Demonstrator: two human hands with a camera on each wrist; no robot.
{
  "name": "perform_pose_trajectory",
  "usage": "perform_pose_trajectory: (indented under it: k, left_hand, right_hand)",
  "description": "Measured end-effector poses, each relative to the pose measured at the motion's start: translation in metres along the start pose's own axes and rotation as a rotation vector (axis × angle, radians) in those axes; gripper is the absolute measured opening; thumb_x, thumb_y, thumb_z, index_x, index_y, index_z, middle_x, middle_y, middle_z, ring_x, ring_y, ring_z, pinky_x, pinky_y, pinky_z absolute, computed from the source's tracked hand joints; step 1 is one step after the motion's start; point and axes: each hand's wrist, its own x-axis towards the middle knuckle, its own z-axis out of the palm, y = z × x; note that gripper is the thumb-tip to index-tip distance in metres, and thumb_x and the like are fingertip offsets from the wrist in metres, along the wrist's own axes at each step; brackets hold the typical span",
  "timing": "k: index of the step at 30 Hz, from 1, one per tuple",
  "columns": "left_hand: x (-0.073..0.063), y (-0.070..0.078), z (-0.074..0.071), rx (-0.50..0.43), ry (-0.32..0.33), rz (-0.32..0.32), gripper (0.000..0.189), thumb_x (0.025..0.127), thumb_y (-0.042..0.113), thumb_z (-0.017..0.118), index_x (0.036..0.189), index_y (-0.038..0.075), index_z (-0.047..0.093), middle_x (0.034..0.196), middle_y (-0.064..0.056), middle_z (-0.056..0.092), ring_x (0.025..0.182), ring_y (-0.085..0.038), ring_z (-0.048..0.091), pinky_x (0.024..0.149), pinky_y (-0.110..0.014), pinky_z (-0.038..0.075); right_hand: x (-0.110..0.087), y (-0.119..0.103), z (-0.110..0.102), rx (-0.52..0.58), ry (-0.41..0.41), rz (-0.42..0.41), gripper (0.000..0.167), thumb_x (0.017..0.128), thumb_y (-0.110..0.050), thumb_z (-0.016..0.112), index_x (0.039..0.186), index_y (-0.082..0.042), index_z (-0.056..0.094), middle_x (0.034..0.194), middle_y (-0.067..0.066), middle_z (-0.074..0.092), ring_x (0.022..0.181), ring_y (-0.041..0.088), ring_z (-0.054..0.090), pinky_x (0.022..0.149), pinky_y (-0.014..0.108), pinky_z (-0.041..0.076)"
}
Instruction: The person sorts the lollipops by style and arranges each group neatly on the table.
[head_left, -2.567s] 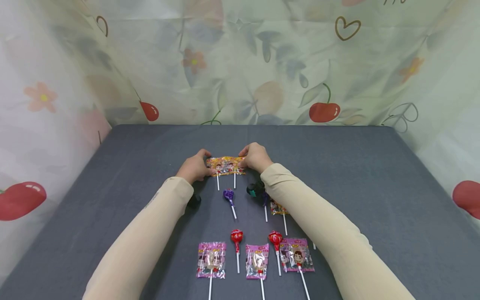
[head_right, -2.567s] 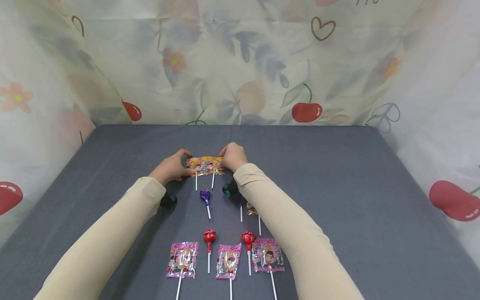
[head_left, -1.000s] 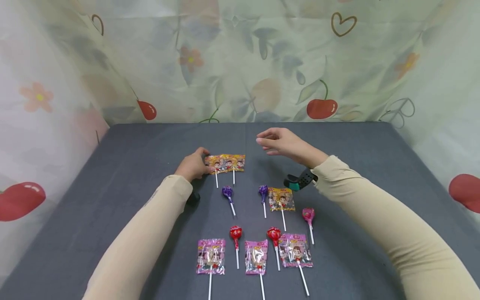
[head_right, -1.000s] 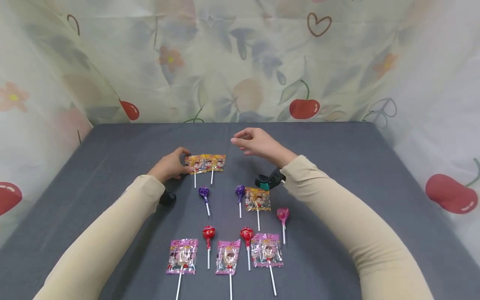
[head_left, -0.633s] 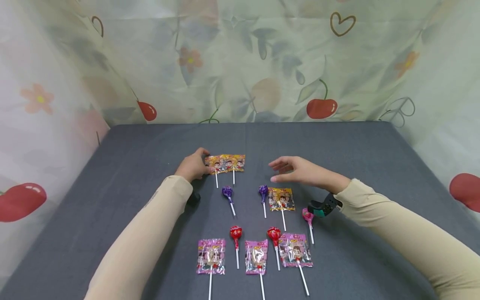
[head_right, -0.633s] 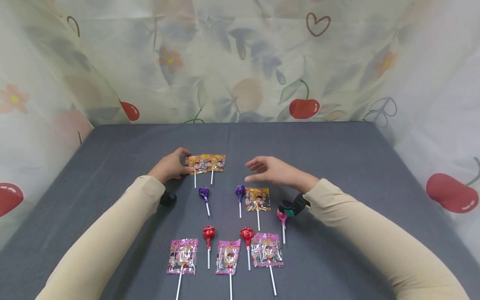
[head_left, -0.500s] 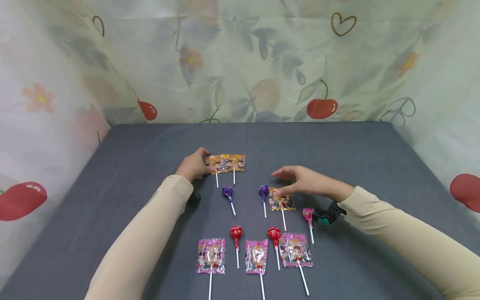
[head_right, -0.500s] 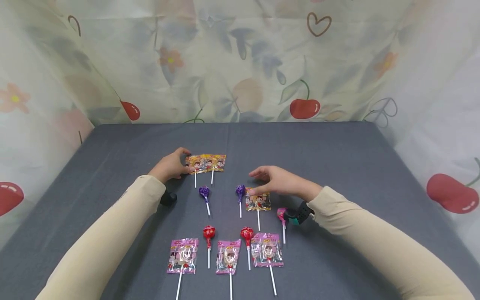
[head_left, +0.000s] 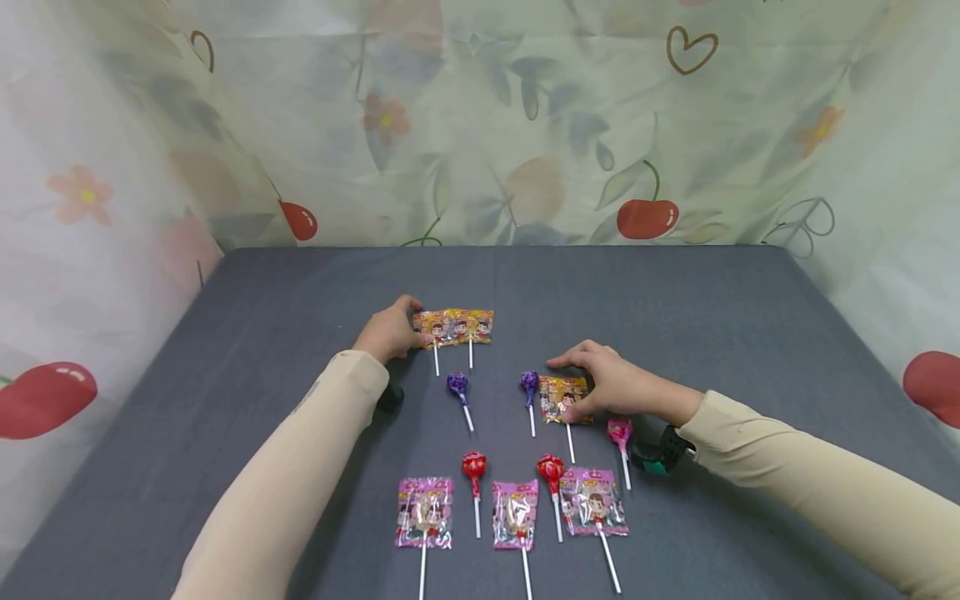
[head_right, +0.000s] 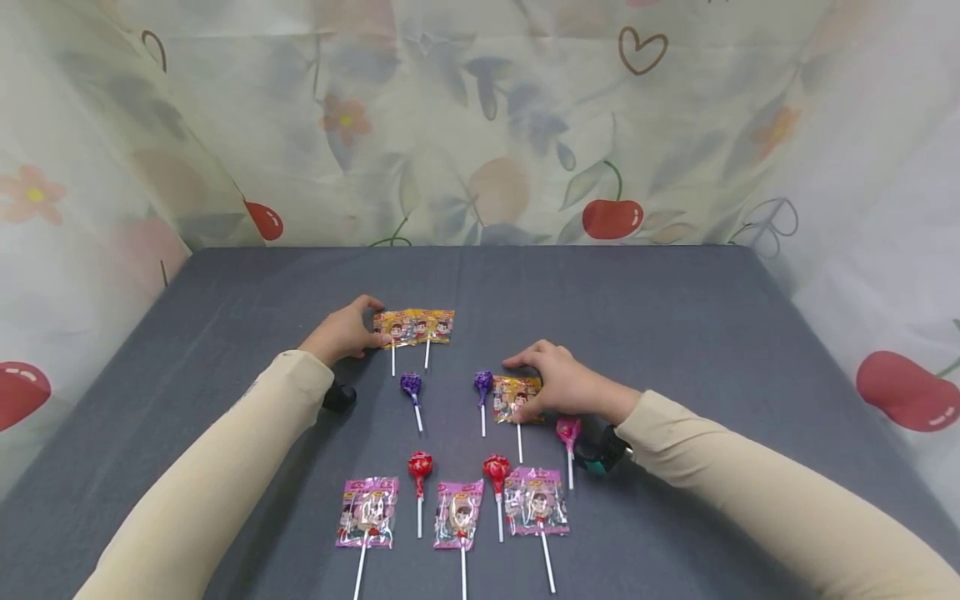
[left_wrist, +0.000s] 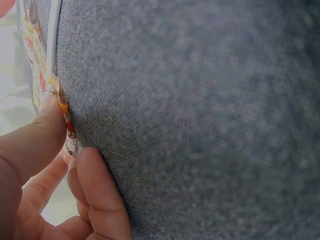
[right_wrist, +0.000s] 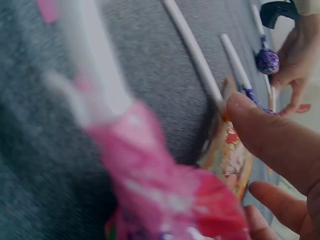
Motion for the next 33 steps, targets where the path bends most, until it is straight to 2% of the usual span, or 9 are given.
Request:
perform_pose_trajectory:
  k: [5, 12, 21, 29, 33]
  left_hand:
    - [-0.001, 0.000, -0.001, 0.000, -0.004, 0.003, 0.061, 0.092, 0.024, 0.068, 0.144, 0.017, 0.038, 0.118, -0.021, 0.060, 0.073, -0.018, 0.058, 0.062, -0.025, 0.046]
    - [-0.002, 0.001, 0.000, 0.000, 0.001, -0.002, 0.061, 0.092, 0.025, 0.068, 0.145, 0.017, 0.038, 0.121, -0.021, 0.059, 0.075, -0.019, 0.059, 0.062, -0.025, 0.045]
    - [-0.001, 0.000, 0.000, -0.001, 0.003, -0.018, 0.061, 0.092, 0.025, 0.068, 0.145, 0.018, 0.037, 0.121, -0.021, 0.059, 0.078, -0.020, 0.060, 0.064, -0.027, 0.045]
    - [-0.002, 0.000, 0.000, -0.010, -0.004, -0.008, 0.061, 0.092, 0.024, 0.068, 0.144, 0.017, 0.037, 0.125, -0.022, 0.057, 0.077, -0.020, 0.059, 0.064, -0.027, 0.046]
    - [-0.002, 0.000, -0.001, -0.013, -0.008, -0.004, 0.060, 0.092, 0.024, 0.068, 0.144, 0.017, 0.038, 0.127, -0.021, 0.057, 0.077, -0.019, 0.058, 0.063, -0.026, 0.046]
  right_hand:
    - [0.000, -0.001, 0.001, -0.016, 0.002, 0.020, 0.067, 0.076, -0.031, 0.083, 0.134, -0.011, 0.057, 0.133, 0.019, 0.045, 0.123, 0.040, 0.037, 0.100, 0.059, 0.034]
    - [0.001, -0.002, 0.001, -0.026, 0.008, 0.016, 0.058, 0.076, -0.029, 0.084, 0.126, -0.012, 0.062, 0.129, 0.017, 0.047, 0.120, 0.038, 0.038, 0.098, 0.058, 0.034]
    - [0.006, -0.003, 0.001, -0.038, 0.007, 0.008, 0.048, 0.074, -0.026, 0.085, 0.115, -0.010, 0.066, 0.119, 0.012, 0.055, 0.112, 0.034, 0.043, 0.095, 0.051, 0.036]
    - [0.013, 0.000, -0.002, -0.039, -0.035, -0.013, 0.039, 0.072, -0.026, 0.086, 0.102, -0.011, 0.066, 0.107, 0.007, 0.059, 0.098, 0.026, 0.044, 0.084, 0.039, 0.033]
    - [0.014, 0.001, -0.005, -0.049, -0.055, -0.008, 0.037, 0.071, -0.026, 0.086, 0.098, -0.012, 0.065, 0.104, 0.005, 0.059, 0.095, 0.024, 0.045, 0.082, 0.040, 0.033]
